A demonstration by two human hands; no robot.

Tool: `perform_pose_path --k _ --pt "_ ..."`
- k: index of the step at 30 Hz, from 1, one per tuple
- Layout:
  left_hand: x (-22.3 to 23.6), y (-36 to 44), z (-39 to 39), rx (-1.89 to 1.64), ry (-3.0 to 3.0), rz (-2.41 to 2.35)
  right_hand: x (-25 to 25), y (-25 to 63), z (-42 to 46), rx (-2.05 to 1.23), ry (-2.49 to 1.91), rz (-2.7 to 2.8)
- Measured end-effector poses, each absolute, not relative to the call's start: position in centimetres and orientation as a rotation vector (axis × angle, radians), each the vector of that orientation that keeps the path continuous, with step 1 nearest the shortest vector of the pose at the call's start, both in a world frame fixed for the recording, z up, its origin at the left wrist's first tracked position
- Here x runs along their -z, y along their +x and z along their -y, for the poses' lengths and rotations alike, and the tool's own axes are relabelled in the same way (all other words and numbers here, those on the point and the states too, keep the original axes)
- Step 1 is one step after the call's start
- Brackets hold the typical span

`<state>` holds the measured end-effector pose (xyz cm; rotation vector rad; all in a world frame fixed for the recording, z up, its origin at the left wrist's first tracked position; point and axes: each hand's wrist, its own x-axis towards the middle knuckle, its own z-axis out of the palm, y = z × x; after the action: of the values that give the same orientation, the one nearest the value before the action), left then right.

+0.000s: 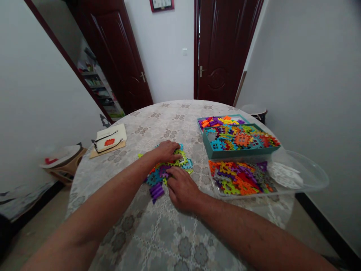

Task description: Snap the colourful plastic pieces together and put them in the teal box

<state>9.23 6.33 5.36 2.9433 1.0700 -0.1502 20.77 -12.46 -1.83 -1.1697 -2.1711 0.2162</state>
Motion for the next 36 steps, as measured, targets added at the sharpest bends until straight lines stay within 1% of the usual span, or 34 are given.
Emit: perform_pose_path --k 8,12,16,21,30,36 --pt "-6.8 6.0 -4.5 -0.199 2.894 -1.059 2.2 21.1 12.6 -0.184 -1.338 2.149" --pt "-8.2 1.0 -3.1 -0.391 2.824 -1.049 2.5 21.3 12.7 -0.146 -1.345 2.137" --pt "-8.5 -4.6 -0.7 -0.380 2.672 -1.192 2.7 21.4 12.6 -0.106 -1.271 2.105" --pt "-6.7 -7.7 1.7 -0.361 2.635 -1.213 2.9 21.4 12.5 -0.064 -1.232 2.103" --pt "-2.5 -6.5 1.7 -0.505 2.737 -1.125 2.5 21.5 12.9 0.019 -1.265 2.120" --pt "-2.0 -6.6 2.2 -0.580 2.763 -1.073 2.6 21.6 12.8 0.036 -1.298 2.149"
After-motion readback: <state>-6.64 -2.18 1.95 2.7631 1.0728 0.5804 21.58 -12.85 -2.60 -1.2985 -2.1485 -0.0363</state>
